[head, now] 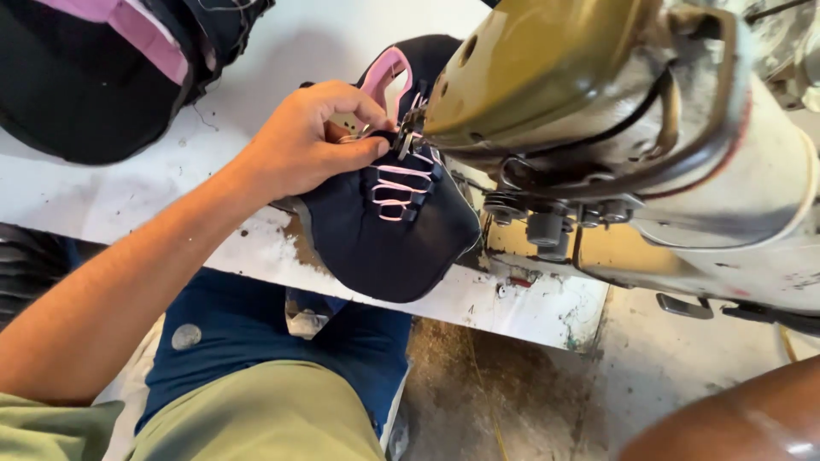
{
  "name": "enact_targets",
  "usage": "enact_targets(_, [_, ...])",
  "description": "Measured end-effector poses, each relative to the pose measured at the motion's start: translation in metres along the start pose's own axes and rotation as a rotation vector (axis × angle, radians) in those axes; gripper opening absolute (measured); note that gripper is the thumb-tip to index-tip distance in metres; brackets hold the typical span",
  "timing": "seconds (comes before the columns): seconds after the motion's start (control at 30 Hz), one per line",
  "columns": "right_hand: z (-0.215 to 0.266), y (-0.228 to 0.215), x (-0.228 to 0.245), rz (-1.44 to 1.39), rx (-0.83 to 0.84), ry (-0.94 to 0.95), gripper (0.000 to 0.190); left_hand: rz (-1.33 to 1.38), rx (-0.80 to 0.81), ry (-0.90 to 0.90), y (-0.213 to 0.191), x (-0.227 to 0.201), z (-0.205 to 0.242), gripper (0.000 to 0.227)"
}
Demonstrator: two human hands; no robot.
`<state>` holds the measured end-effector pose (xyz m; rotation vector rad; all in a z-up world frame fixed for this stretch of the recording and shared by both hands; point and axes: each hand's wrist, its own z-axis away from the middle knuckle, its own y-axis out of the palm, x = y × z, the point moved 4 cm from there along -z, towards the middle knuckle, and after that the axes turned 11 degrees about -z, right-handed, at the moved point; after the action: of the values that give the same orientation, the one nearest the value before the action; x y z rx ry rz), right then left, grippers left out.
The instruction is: The person uses a sewing machine to stitch pink laces onto the upper part of black shoes. They repeatedly pick up shoes from a pile on the floor, position them under the needle, and sew the laces in place before moving to the next item.
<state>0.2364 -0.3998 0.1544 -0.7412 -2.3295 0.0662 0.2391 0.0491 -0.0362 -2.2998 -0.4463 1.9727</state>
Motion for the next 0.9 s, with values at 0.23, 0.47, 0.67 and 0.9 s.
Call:
enact_targets(0.23, [0.118,0.082,0.002,-0.039,0.225,0.15,0.031,0.037,-0.037,0.049,-0.002,-0.007,0.003,0.019])
enact_targets(0.47, [0.102,0.198,0.012,-0.111,0.474,0.355,0.045,-0.137,-0.118,0.304,-0.005,-0.012,0.011,0.022])
enact_targets(0.67, [0.103,0.261,-0.004,-0.587,0.885,0.727,0.032,-0.034,-0.103,0.05,-0.001,-0.01,0.019,0.02])
enact_targets(0.9, [0.093,0.261,0.034,-0.279,1.033,0.088,0.014,-0.012,-0.091,0.076,-0.003,-0.017,0.012,0.017])
